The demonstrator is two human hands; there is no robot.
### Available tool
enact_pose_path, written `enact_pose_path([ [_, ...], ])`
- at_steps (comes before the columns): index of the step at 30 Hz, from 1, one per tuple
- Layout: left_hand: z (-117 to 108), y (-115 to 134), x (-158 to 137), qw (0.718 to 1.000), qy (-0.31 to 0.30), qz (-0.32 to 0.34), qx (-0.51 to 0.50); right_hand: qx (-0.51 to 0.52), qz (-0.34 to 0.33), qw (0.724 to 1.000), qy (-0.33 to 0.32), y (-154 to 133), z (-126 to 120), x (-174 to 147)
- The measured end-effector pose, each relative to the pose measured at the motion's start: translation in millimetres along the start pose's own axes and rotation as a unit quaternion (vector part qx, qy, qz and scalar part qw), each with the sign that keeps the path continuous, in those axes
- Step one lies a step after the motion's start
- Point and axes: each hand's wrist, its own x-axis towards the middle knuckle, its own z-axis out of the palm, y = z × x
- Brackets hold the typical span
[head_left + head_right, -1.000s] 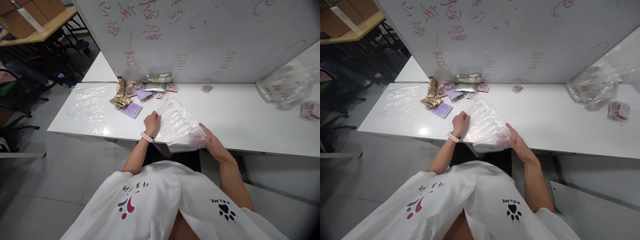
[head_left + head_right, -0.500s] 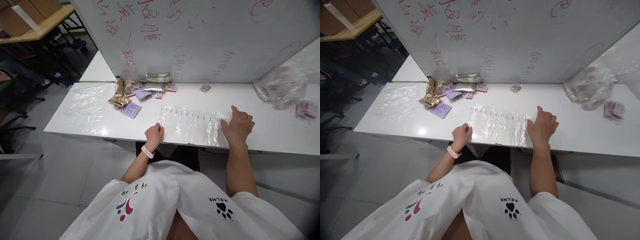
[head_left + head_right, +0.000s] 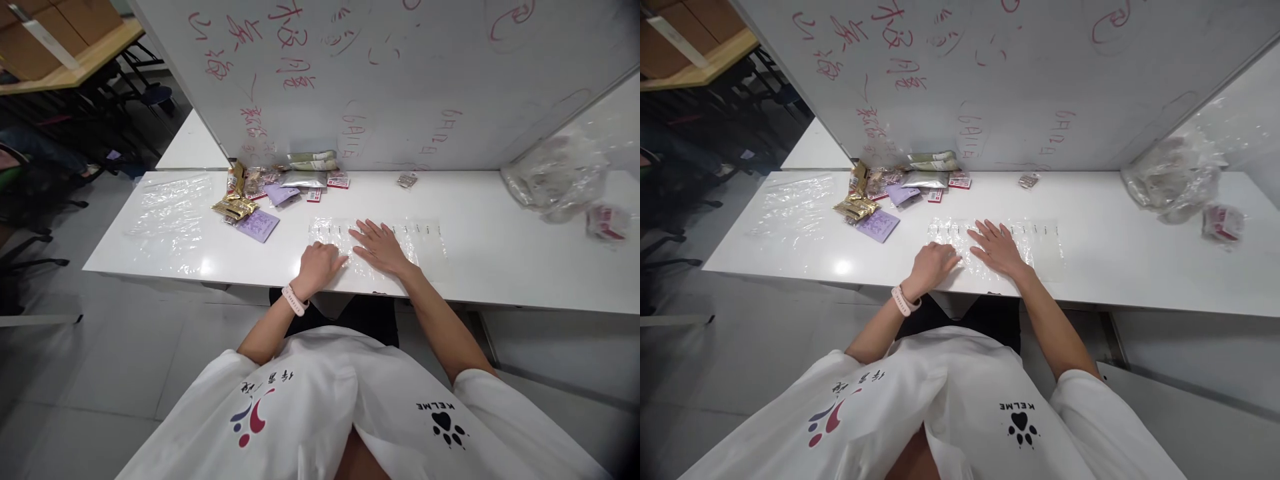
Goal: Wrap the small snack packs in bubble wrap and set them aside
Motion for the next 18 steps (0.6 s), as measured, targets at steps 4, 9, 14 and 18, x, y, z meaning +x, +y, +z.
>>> enact_pose_path([
  [4,-11.9,-22.5,64.6,0.982,0.147,-0.118,-0.028,0.094,0.044,0.993,0.055,1.3,-6.7,21.2],
  [9,-2.1,-44.2,125.5,0.954,0.193,-0.23,-0.022,0.208,0.192,0.943,0.174,23.1,-6.5,86.7],
  [14,13.4,-49.5,134.4,0.948,0.195,-0.253,-0.003,0.215,0.205,0.93,0.214,40.5,-0.6,158.3],
  [18,18.2,-50.8,135.1,0.944,0.218,-0.247,0.002,0.18,0.23,0.939,0.183,35.9,5.3,187.3],
])
